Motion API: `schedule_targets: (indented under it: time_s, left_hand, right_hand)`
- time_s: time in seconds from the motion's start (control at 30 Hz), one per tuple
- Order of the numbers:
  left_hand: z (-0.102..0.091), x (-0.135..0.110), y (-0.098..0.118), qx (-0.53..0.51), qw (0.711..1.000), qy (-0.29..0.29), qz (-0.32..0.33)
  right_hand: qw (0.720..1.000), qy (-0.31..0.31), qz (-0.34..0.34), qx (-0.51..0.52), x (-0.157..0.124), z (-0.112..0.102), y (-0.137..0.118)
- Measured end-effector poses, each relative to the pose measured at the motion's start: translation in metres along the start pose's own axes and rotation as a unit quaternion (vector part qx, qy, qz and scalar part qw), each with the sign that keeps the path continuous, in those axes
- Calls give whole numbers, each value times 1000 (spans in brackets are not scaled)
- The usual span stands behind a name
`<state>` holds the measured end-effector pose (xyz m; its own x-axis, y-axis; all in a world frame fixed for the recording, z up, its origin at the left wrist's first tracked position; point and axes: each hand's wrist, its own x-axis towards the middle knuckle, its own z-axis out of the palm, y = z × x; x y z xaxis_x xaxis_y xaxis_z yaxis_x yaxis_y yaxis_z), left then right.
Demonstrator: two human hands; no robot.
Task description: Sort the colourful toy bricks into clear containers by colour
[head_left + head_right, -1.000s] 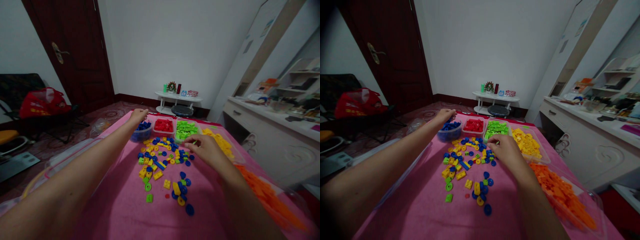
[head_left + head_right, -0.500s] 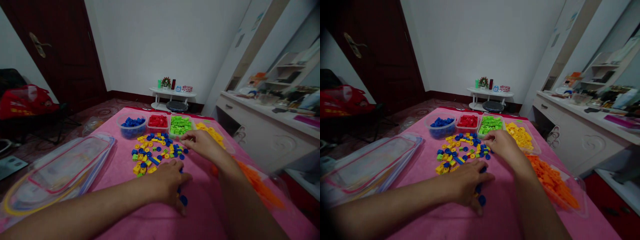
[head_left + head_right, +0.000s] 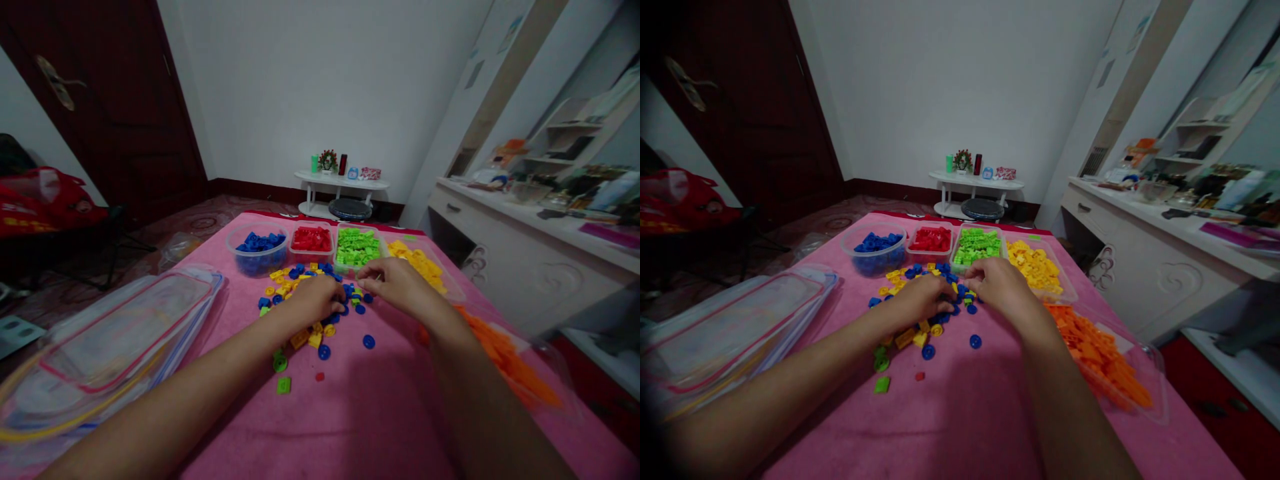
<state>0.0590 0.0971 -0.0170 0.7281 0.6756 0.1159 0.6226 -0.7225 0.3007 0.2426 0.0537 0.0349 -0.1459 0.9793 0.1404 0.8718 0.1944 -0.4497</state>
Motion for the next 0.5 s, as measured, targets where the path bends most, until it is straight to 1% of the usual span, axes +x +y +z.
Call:
schedule_targets:
  time_s: [0.07, 0.13, 0.23, 0.3, 0.4, 0.43, 0.47, 0.5]
  left_hand:
    - [-8, 1, -15, -35, 998, 23, -37]
    - [-12, -1, -29, -72, 993, 49, -74]
    - [-12, -7, -47, -118, 986, 65, -98]
    - [-11, -10, -56, -137, 984, 72, -92]
    - [-9, -12, -63, -148, 982, 78, -88]
    - [-9, -12, -65, -146, 982, 80, -90]
    - [-10, -12, -65, -143, 982, 81, -93]
    - [-10, -12, -66, -139, 982, 83, -95]
  right_hand:
    - [1000, -12, 2, -11, 1, 4, 1]
    - [999, -34, -3, -21, 2, 9, 0]
    - [994, -104, -24, -24, -2, 17, -10]
    - [984, -174, -27, -10, -8, 22, -22]
    - [960, -278, -34, 15, -19, 34, -46]
    - [953, -300, -49, 12, -24, 39, -54]
    - [949, -307, -67, -1, -28, 44, -62]
    - [950, -299, -84, -22, -32, 50, -70]
